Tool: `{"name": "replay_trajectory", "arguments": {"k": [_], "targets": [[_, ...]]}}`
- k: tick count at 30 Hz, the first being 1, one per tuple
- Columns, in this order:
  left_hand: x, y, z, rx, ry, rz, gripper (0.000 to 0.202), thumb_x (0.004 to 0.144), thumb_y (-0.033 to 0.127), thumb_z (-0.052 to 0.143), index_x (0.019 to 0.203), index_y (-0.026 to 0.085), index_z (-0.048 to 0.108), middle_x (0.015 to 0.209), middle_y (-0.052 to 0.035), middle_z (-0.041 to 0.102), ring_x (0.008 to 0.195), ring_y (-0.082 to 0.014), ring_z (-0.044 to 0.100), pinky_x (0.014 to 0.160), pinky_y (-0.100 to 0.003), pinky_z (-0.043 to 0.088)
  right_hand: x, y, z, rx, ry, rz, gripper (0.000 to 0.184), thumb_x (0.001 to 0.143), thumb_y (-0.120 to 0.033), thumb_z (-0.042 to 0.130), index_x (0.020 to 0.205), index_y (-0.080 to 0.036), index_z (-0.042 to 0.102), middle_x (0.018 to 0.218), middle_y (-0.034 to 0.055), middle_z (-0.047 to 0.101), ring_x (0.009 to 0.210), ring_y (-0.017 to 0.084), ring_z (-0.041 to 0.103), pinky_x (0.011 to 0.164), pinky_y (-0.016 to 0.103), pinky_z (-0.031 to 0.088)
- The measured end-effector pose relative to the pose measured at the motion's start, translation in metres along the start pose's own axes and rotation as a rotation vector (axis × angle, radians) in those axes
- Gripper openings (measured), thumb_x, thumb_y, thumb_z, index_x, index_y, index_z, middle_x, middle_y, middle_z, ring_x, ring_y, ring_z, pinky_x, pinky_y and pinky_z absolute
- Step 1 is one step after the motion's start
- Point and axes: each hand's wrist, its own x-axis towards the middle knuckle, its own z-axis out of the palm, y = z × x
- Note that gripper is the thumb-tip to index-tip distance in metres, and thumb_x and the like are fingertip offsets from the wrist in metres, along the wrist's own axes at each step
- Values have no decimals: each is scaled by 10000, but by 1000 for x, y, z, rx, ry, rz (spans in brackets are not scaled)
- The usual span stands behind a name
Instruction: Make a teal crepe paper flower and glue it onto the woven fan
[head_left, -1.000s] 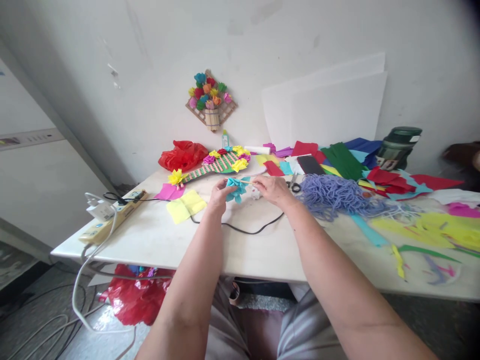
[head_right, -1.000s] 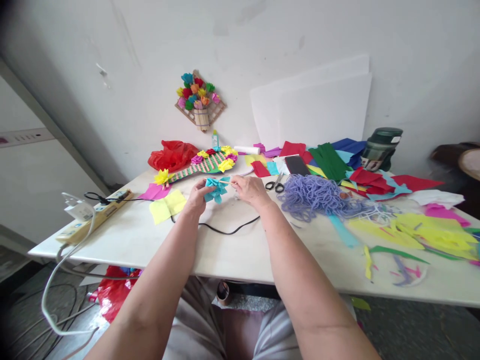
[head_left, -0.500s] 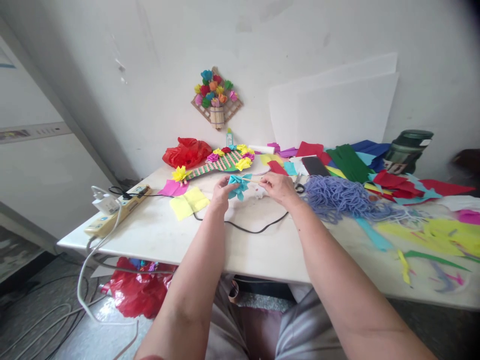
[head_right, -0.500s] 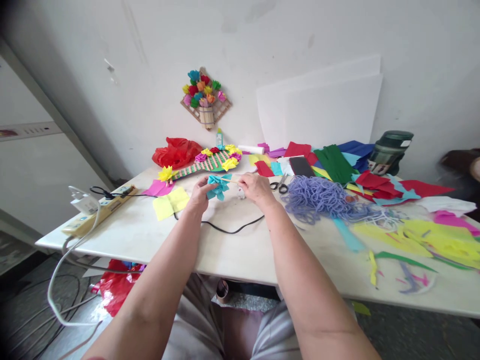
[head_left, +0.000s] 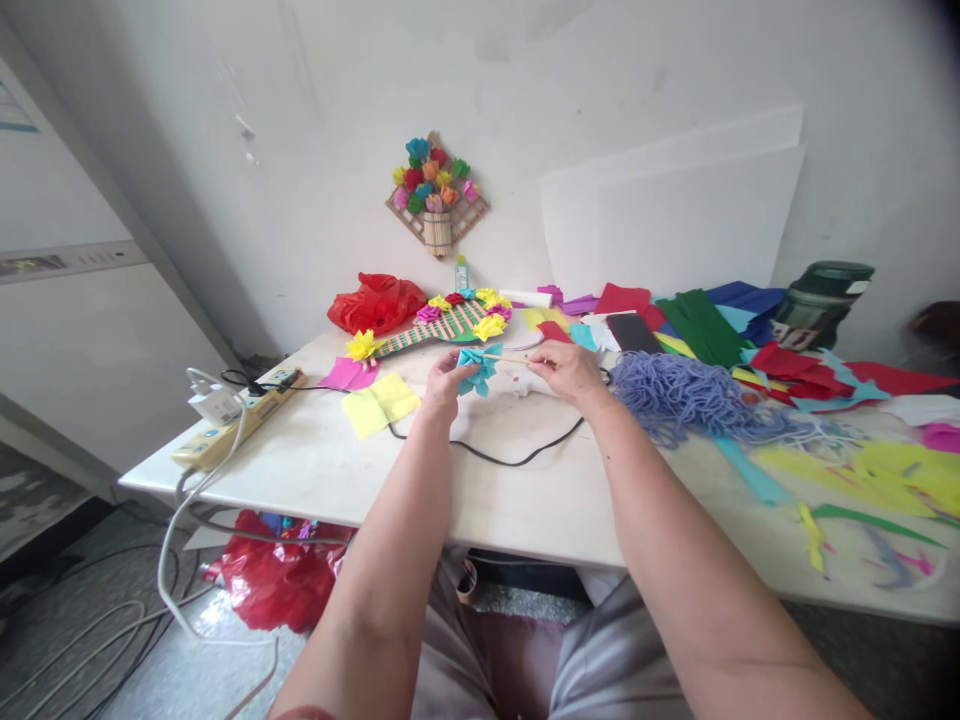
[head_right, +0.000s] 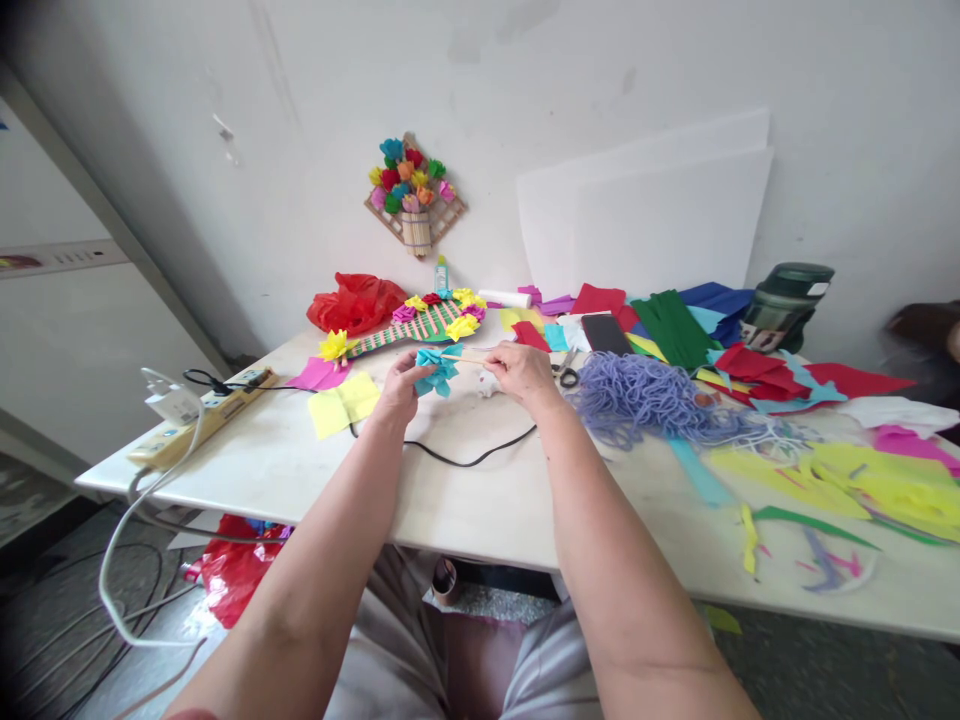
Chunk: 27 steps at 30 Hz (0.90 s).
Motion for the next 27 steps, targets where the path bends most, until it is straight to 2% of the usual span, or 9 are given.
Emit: {"name": "replay_trajectory", "arguments": {"k": [11,22,27], "targets": [[1,-1,-1,-7,-7,-8,439,473,218,769,901,169,688,749,-23,692,664,-164,643,593,-263,460,1,0,-5,-11,22,25,89,727,-145,685,740,-216,736,798,21,725,737,168,636,630,267,405],[-1,0,1,-9,-30,3,426,468,196,766,882,160,672,668,12,643,572,-129,606,542,-239,433,1,-2,-9,-21,9,-27,114,766,-164,635,727,-220,726,783,29,709,762,174,622,648,271,400],[0,0,0,0,-22,19,395,467,192,762,848,163,663,670,9,643,579,-130,608,537,-234,434,2,-1,-13,-60,46,-19,126,756,-137,613,715,-213,706,780,31,701,754,171,608,642,267,389]]}}
